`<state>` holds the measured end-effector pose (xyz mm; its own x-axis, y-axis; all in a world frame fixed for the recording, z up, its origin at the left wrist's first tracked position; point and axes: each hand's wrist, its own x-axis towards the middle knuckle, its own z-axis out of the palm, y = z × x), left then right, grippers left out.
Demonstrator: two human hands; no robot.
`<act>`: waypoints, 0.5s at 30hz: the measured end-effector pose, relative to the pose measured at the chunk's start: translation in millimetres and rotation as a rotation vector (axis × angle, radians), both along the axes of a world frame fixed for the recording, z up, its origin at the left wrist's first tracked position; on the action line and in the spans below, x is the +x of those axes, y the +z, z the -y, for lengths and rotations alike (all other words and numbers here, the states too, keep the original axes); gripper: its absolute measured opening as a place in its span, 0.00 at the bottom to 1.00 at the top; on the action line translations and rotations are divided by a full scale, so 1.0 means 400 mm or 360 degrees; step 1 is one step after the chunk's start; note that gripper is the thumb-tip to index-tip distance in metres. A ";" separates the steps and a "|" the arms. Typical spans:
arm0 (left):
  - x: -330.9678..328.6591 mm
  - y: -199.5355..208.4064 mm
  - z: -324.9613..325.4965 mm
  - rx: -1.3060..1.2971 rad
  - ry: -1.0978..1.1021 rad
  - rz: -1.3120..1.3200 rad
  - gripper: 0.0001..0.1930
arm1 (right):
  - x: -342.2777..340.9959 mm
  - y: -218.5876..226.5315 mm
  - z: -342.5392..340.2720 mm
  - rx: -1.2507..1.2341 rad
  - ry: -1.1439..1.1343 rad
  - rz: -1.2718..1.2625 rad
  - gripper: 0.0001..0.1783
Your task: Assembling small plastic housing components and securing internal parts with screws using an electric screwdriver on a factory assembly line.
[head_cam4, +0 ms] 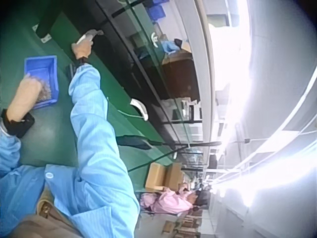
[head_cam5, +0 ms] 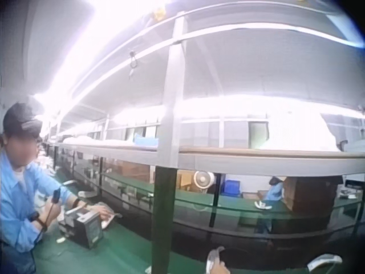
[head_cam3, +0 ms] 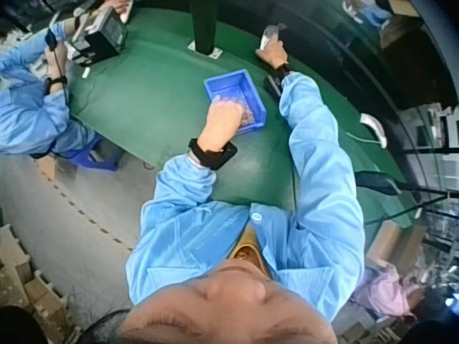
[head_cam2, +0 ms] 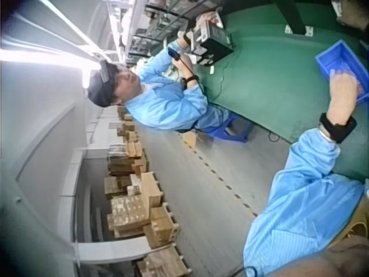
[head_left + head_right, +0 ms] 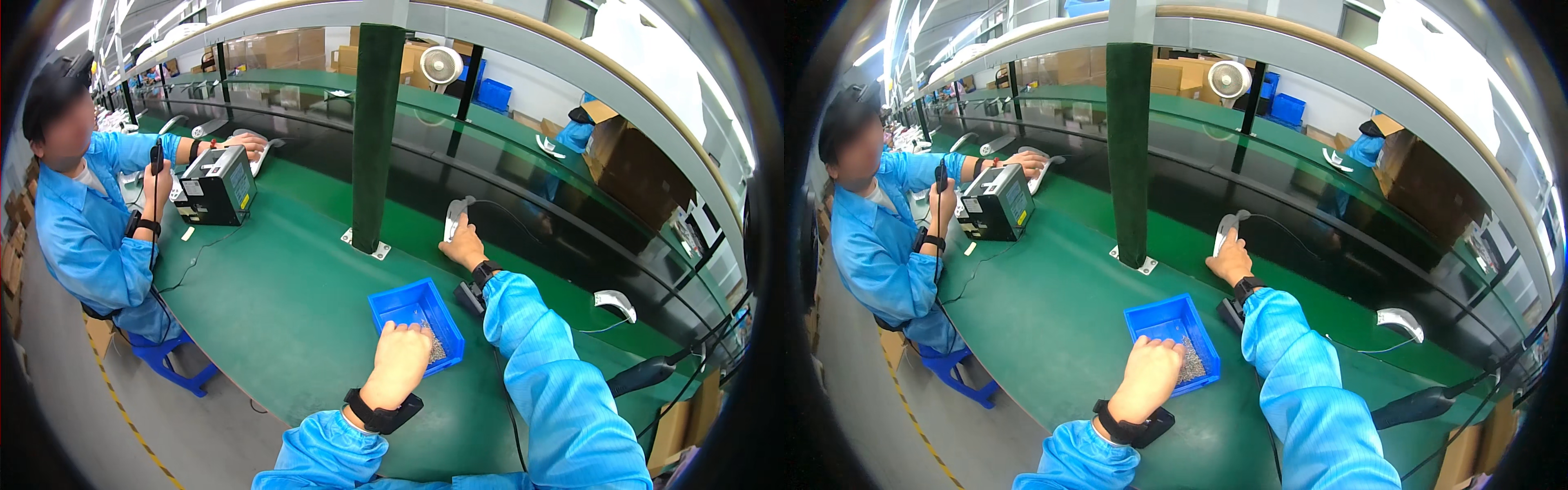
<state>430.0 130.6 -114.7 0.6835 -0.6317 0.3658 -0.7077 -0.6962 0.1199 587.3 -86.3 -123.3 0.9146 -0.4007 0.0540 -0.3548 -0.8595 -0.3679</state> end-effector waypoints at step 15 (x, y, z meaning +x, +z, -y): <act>0.028 -0.017 -0.006 -0.0178 -0.0138 -0.0039 0.04 | -0.224 0.061 0.200 0.0580 0.0138 -0.0097 0.17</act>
<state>441.3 132.9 -121.5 0.6378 -0.6449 0.4211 -0.7605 -0.6138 0.2117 497.6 -166.1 -98.8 0.9431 -0.3047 -0.1334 -0.3173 -0.7041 -0.6353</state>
